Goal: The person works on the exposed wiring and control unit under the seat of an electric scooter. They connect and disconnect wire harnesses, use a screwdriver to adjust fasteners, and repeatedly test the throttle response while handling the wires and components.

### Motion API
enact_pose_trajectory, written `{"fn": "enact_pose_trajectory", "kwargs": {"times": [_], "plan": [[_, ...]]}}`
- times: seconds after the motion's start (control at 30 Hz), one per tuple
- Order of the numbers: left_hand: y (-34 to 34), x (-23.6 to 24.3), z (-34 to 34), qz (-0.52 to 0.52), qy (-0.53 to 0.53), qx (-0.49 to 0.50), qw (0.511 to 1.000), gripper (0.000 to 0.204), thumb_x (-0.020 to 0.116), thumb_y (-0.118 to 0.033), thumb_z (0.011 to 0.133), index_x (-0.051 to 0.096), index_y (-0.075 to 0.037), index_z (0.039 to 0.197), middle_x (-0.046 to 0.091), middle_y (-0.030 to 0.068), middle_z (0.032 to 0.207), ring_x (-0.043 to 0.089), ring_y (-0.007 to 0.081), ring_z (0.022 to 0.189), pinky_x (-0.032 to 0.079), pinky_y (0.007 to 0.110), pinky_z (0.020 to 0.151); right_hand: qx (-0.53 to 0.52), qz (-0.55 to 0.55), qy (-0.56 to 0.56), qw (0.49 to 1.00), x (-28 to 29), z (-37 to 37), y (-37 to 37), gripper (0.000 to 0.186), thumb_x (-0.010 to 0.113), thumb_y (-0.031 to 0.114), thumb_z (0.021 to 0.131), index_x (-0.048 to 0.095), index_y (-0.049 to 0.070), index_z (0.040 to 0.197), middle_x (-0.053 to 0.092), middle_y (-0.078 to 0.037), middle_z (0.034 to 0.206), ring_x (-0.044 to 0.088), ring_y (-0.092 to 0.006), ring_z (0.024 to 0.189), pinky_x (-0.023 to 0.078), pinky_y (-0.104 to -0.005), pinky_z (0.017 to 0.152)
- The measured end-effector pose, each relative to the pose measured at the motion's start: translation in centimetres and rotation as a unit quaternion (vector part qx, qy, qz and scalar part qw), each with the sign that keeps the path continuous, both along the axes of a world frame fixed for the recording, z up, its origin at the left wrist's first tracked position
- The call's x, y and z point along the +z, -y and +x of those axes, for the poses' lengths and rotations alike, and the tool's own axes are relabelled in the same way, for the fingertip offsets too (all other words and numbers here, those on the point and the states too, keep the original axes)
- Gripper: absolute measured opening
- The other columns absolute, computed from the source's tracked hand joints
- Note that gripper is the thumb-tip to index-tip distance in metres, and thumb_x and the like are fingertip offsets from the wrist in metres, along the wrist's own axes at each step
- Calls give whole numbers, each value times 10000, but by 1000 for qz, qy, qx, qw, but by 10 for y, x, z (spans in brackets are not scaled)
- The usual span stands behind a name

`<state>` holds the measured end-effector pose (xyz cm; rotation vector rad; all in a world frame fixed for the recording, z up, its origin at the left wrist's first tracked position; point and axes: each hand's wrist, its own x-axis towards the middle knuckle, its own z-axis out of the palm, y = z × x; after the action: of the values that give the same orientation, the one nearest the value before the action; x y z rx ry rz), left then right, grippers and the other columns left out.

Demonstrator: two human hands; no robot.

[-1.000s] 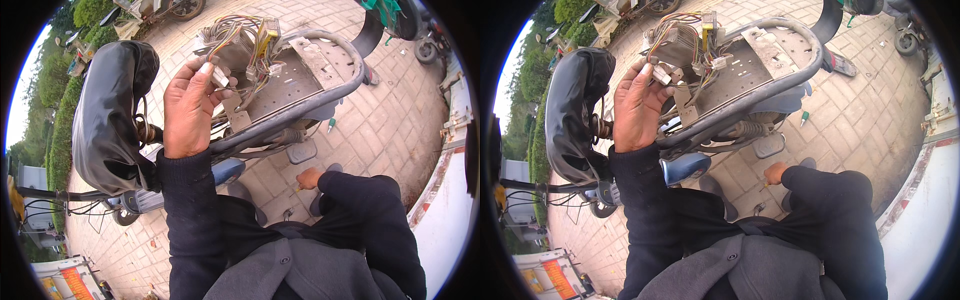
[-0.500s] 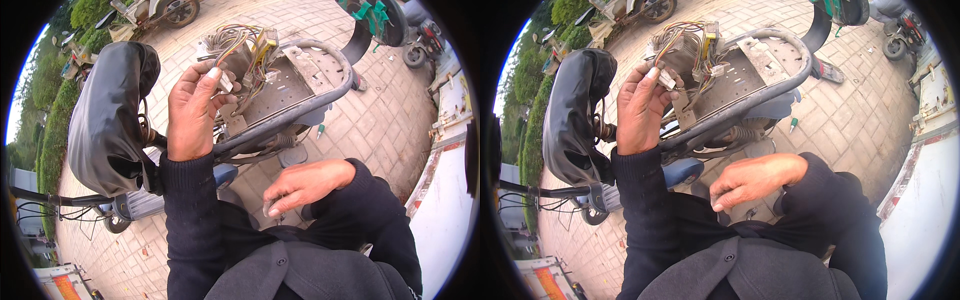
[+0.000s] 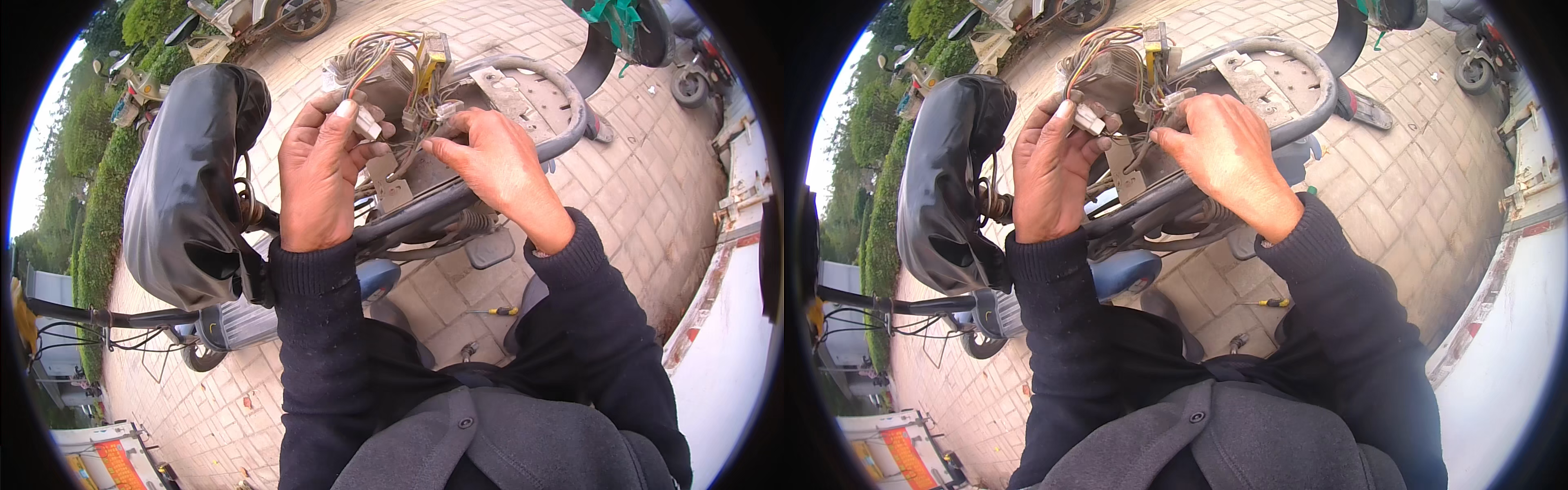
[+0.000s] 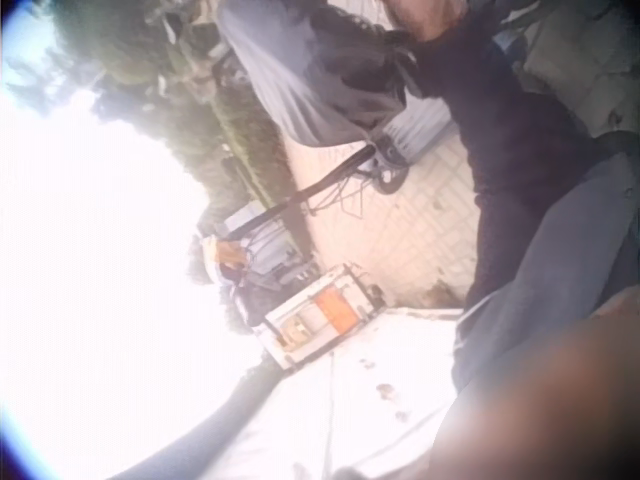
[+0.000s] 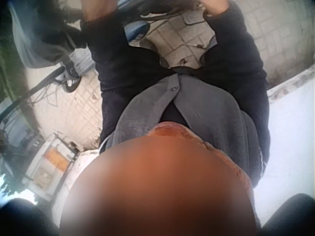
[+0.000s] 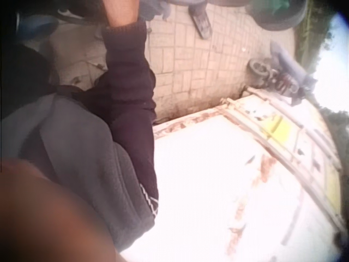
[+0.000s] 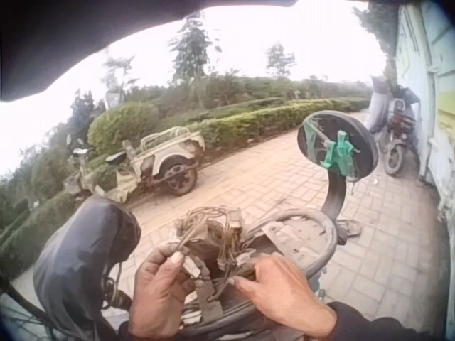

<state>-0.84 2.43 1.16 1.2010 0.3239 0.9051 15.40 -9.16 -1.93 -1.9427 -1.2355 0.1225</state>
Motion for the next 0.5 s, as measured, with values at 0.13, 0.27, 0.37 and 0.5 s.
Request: {"fn": "enact_pose_trajectory", "kwargs": {"times": [0.13,0.27,0.37,0.5], "plan": [[3,-2,0,10,-4,-13,1000,201,624,-155,1052,611,-1,1181,718,107,995,725,209,860,595,310,729,-5,-49,18,999,10,4,-2,511,725,437,885,647,-39,715,672,-241,789,665,-456,823,487,-562,747],[2,-3,1,32,-11,-37,999,218,588,-138,1066,585,-9,1243,720,132,1063,730,236,923,602,327,749,-31,-64,-25,997,10,2,-7,509,747,480,871,689,-11,748,685,-230,763,688,-426,799,503,-509,704],[-1,-1,1,22,-12,-46,999,224,573,-132,1073,582,-17,1265,721,141,1096,734,249,955,604,338,767,-21,-22,-108,994,10,4,-8,471,760,470,860,731,3,805,698,-200,747,712,-375,801,513,-471,710],[-3,-3,4,23,-19,11,1000,211,591,-138,1068,603,-22,1244,723,129,1099,734,239,959,607,343,787,46,8,-190,981,10,11,-8,322,755,272,907,749,-49,931,723,-77,796,645,-136,759,488,-317,697]]}}
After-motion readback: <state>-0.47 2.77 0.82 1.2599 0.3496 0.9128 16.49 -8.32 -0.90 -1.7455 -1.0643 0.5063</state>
